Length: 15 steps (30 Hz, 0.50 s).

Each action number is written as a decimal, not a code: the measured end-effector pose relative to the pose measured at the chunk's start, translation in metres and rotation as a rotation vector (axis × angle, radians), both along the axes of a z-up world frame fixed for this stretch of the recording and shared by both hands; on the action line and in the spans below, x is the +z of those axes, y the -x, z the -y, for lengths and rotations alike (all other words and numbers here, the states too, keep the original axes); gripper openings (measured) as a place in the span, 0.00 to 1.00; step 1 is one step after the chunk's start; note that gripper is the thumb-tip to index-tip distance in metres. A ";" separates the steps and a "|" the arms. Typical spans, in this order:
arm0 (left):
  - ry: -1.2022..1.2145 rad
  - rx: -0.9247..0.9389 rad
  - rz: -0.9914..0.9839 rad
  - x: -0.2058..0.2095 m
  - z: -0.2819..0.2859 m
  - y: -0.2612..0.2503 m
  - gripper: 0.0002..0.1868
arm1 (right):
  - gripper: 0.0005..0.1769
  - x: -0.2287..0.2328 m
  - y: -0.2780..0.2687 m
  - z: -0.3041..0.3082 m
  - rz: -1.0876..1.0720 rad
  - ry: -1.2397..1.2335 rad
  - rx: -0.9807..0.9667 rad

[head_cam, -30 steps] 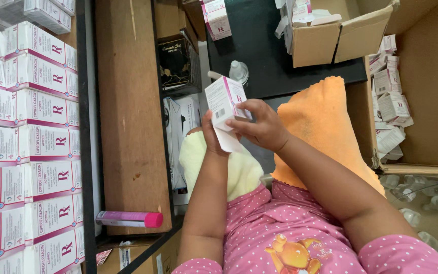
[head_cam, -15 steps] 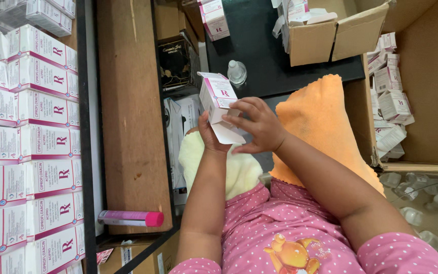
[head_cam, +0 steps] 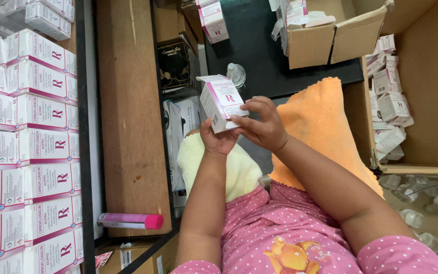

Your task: The person sits on the floor and repeatedly picks up small plastic bottles and rectangular boxes, places the bottles into the boxes, and closes them. The person then places the closed boxes onto a nearby shelf and continues the cycle with additional bottles and boxes from cardboard containers.

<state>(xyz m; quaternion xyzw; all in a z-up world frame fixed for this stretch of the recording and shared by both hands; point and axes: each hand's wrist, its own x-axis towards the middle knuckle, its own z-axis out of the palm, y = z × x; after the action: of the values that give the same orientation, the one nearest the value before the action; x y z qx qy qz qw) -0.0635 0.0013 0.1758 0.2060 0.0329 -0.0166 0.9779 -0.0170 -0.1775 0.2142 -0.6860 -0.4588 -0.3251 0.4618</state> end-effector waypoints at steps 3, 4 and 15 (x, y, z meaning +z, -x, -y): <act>0.026 -0.021 0.039 -0.002 -0.002 0.002 0.53 | 0.20 0.004 0.003 0.000 0.012 -0.002 -0.055; 0.040 -0.039 0.066 -0.003 -0.002 0.002 0.52 | 0.19 0.005 0.004 -0.001 0.017 -0.021 -0.065; -0.070 -0.107 0.071 -0.003 -0.008 -0.004 0.54 | 0.18 -0.003 0.000 -0.002 -0.220 -0.115 0.038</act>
<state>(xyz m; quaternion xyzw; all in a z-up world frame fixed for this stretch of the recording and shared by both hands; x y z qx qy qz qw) -0.0599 0.0090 0.1732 0.2420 -0.0125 -0.0604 0.9683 -0.0169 -0.1754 0.2110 -0.6812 -0.3989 -0.2649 0.5538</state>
